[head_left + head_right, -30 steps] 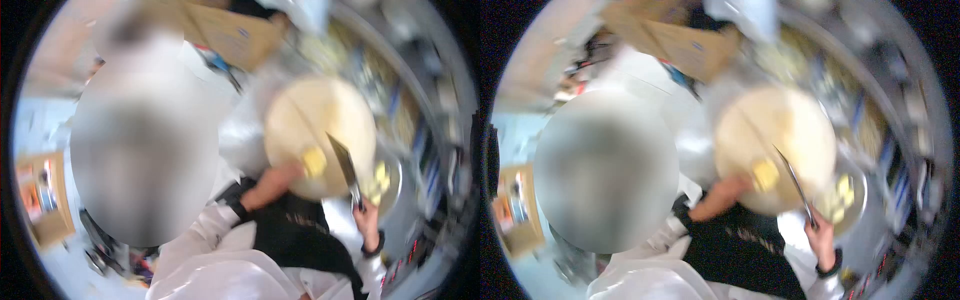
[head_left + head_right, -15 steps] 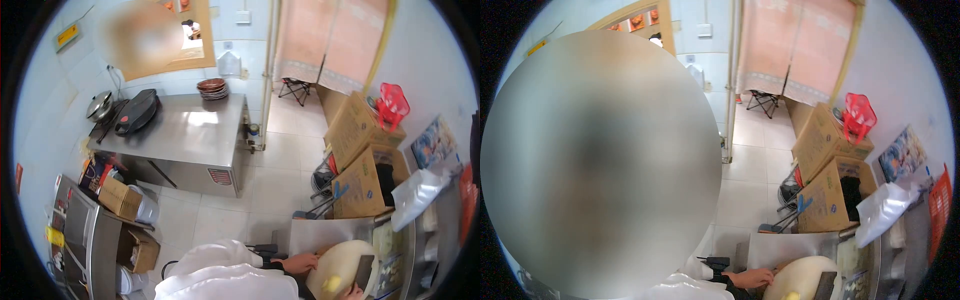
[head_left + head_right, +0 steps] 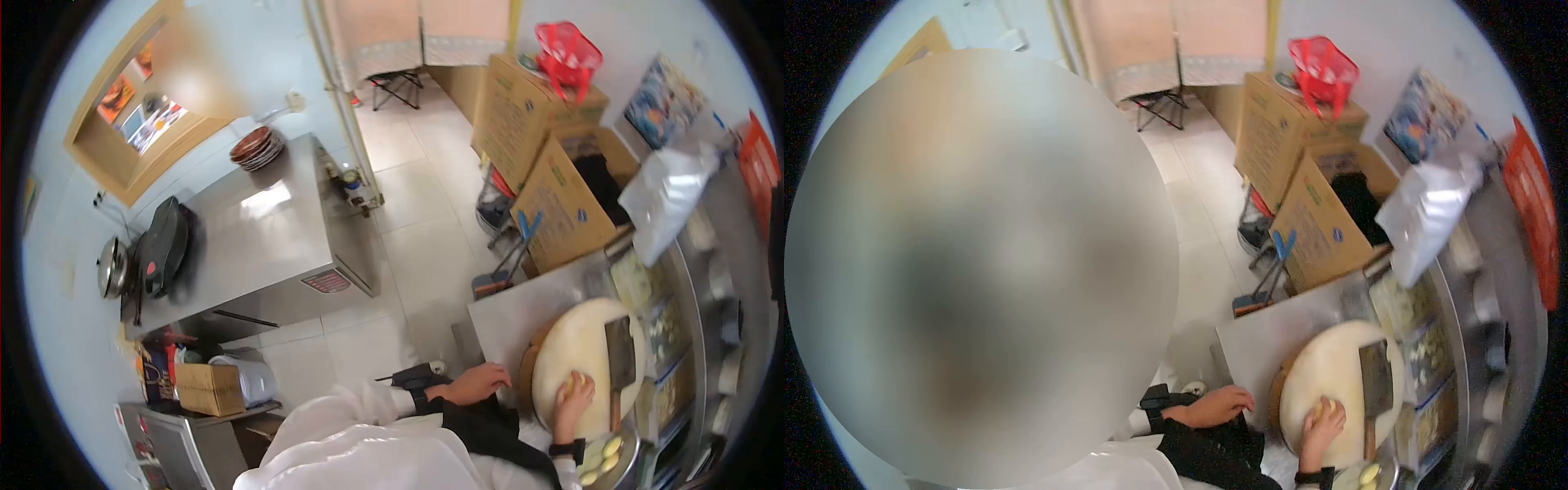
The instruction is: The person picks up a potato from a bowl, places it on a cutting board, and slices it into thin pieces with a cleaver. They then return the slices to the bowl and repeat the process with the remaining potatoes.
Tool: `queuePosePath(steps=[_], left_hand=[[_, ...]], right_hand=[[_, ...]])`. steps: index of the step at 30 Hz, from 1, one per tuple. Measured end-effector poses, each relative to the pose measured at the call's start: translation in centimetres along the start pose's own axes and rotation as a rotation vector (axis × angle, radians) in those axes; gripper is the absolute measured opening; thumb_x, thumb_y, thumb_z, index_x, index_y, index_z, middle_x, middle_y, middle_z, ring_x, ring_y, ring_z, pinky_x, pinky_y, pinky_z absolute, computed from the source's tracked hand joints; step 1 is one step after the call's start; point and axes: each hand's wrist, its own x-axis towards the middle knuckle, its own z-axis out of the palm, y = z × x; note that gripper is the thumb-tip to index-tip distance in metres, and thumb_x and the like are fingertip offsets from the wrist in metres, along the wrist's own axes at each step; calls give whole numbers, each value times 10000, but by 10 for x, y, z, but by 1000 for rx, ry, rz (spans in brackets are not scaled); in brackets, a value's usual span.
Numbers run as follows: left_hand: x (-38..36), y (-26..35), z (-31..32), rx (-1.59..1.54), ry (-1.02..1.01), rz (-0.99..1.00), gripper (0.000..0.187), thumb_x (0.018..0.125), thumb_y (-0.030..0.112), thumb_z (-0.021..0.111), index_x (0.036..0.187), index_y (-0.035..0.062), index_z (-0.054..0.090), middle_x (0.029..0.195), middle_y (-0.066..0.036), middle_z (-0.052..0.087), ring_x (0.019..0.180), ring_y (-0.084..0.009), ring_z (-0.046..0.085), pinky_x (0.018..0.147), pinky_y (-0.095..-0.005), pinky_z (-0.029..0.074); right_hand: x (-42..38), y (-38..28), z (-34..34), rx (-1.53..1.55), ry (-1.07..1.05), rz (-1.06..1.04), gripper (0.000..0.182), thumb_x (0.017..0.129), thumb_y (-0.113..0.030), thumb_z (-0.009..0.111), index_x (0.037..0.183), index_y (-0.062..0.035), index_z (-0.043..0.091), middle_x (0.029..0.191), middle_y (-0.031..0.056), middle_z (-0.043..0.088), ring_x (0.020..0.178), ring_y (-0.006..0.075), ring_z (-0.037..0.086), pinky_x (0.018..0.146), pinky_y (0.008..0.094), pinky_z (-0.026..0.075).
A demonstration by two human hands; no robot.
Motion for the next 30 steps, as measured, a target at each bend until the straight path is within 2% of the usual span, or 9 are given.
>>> queuePosePath(steps=[6,9,12,15,21,23,27,29,30], left_hand=[[16,10,26,130,-32,99,206,793,-19,500,956,51,606,1061,-114,587,1022,-305,534,893,-393,427],[43,47,42,168,-81,110,188,834,-25,489,917,59,635,973,-119,616,954,-317,564,861,-391,439],[66,62,71,176,-99,121,190,774,-84,560,887,40,649,966,-107,629,922,-270,600,823,-343,464],[79,75,90,157,-193,178,213,770,-100,548,901,35,648,975,-113,628,926,-269,601,835,-334,459],[95,88,133,135,-314,151,200,795,-74,556,936,30,652,1065,-137,600,1008,-271,572,890,-336,440],[100,88,142,264,-347,214,244,786,-62,571,996,42,638,1148,-146,559,1083,-298,524,933,-358,407],[106,81,156,568,-409,271,439,755,-22,619,1177,88,565,1379,-157,384,1265,-384,348,1033,-420,307],[109,78,160,621,-445,280,488,744,-9,638,1210,104,542,1409,-155,343,1283,-404,313,1038,-430,302],[110,77,161,669,-471,289,539,734,4,657,1242,119,519,1439,-153,301,1301,-424,278,1044,-441,297]], right_hand=[[-13,30,3,278,34,-132,410,698,-62,637,1103,-100,584,1153,186,495,1093,367,446,912,463,359],[-29,44,-17,263,52,-104,329,714,-121,649,1037,-147,592,1149,108,507,1083,296,458,908,427,344],[-57,72,-36,218,24,-76,300,705,-145,657,996,-165,590,1144,53,500,1087,272,449,894,424,338],[-91,114,-47,254,-13,-145,294,704,-151,658,989,-162,588,1147,51,493,1103,267,436,897,423,336],[-173,218,-80,245,-18,-14,345,710,-119,671,1043,-124,582,1151,87,473,1091,309,445,902,421,363],[-195,238,-85,438,77,185,276,759,-119,644,1026,-92,580,1100,103,515,1027,323,489,835,389,420],[-238,288,-84,405,89,535,263,767,-102,639,1022,-79,581,1010,131,564,965,333,528,793,368,456],[-251,301,-74,-57,-314,968,365,735,-127,645,1080,-62,543,1097,212,508,984,385,520,840,450,438],[-251,300,-65,-51,-317,971,365,735,-127,645,1080,-62,543,1097,212,508,984,385,520,840,450,438]])
